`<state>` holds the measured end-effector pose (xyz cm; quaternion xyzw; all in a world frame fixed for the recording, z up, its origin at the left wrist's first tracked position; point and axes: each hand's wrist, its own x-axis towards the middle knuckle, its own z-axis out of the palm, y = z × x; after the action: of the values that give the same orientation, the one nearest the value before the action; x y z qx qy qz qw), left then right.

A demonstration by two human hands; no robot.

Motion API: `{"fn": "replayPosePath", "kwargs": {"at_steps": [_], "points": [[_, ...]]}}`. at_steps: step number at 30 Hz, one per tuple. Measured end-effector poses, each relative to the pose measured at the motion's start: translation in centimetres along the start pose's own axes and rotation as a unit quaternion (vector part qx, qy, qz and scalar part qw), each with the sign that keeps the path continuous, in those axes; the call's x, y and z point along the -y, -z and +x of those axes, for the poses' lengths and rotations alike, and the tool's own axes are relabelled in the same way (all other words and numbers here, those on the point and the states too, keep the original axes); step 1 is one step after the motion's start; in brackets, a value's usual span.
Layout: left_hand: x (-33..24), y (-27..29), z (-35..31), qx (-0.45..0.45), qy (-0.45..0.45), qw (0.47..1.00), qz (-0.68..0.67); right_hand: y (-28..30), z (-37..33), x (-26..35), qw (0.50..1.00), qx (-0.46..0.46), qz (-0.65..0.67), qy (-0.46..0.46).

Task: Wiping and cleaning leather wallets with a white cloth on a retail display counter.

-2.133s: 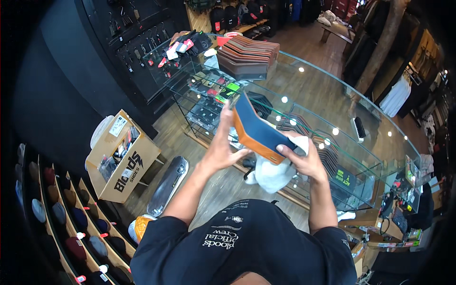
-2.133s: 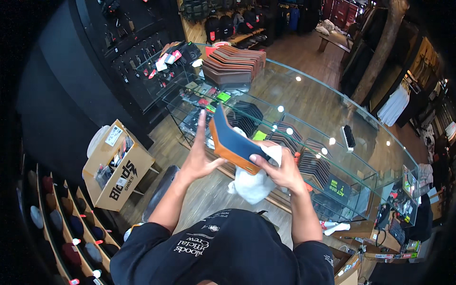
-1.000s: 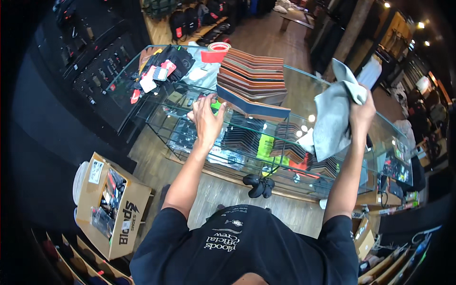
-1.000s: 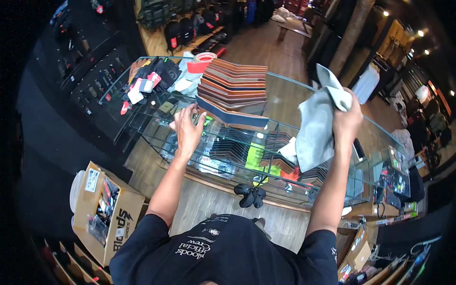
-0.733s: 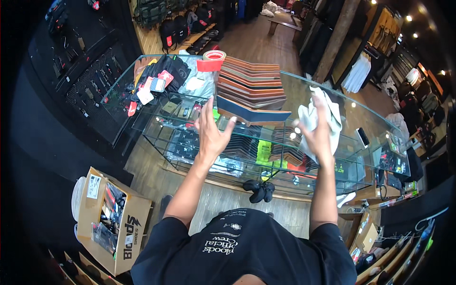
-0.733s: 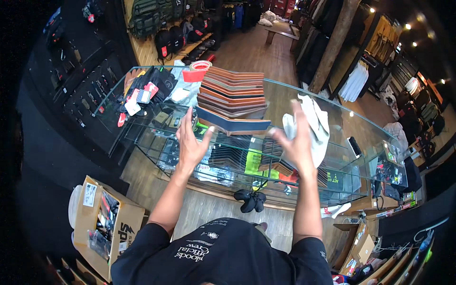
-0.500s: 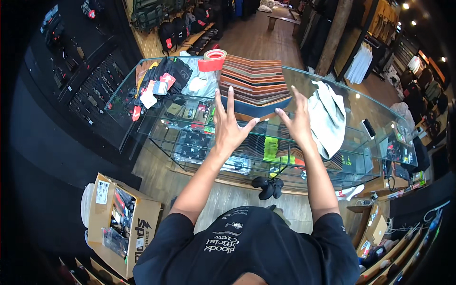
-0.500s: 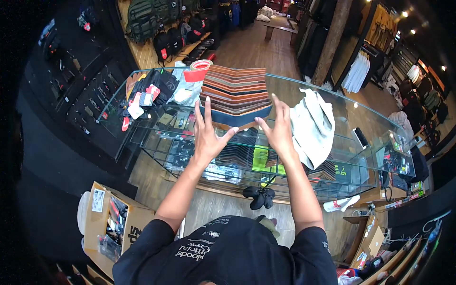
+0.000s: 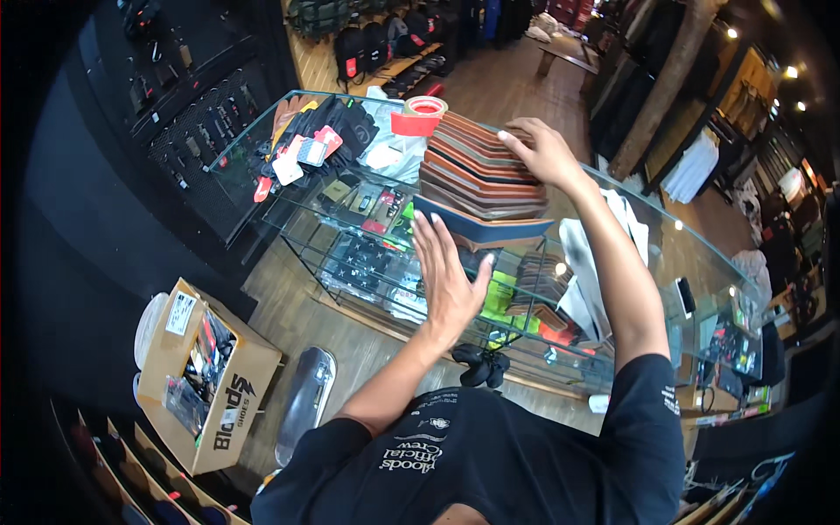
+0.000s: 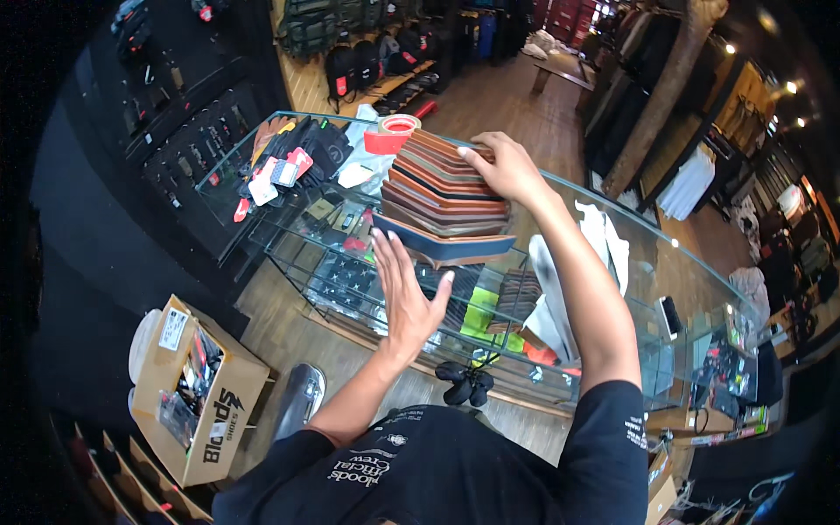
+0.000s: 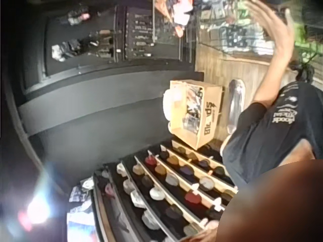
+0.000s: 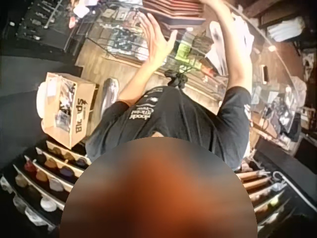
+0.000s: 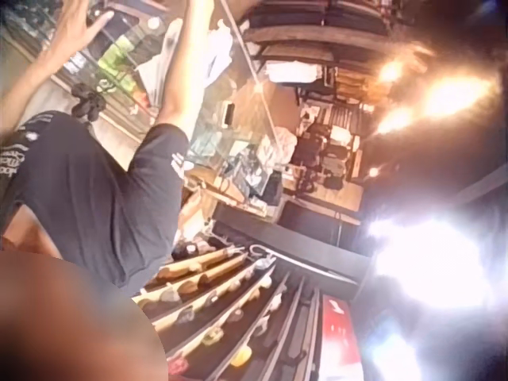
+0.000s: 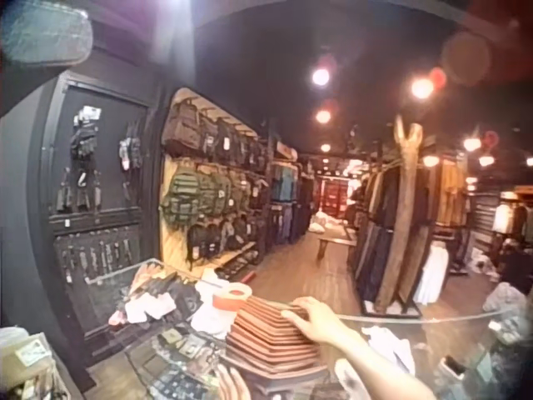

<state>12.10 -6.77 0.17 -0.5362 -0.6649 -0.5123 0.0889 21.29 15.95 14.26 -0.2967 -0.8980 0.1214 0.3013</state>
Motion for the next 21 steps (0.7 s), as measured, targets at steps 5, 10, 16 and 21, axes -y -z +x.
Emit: {"fn": "replayPosePath", "kwargs": {"at_steps": [5, 10, 16, 21], "points": [[-1.7, -2.4, -0.8, -0.014, 0.058, 0.998, 0.026, -3.7, 6.3, -4.1, 0.974, 0.206, -0.047, -0.082], [0.7, -1.7, 1.0, -0.009, 0.038, 0.998, 0.057, -2.3, 7.4, -1.7, 0.931, 0.347, -0.109, -0.039], [9.4, 6.2, 9.1, 0.194, 0.037, 0.978, -0.059, 1.3, 2.3, -2.4, 0.913, 0.387, 0.014, -0.126], [13.1, 7.8, 15.6, 0.397, 0.132, 0.878, -0.233, 2.5, -4.9, -2.0, 0.798, 0.333, 0.414, -0.283]]}}
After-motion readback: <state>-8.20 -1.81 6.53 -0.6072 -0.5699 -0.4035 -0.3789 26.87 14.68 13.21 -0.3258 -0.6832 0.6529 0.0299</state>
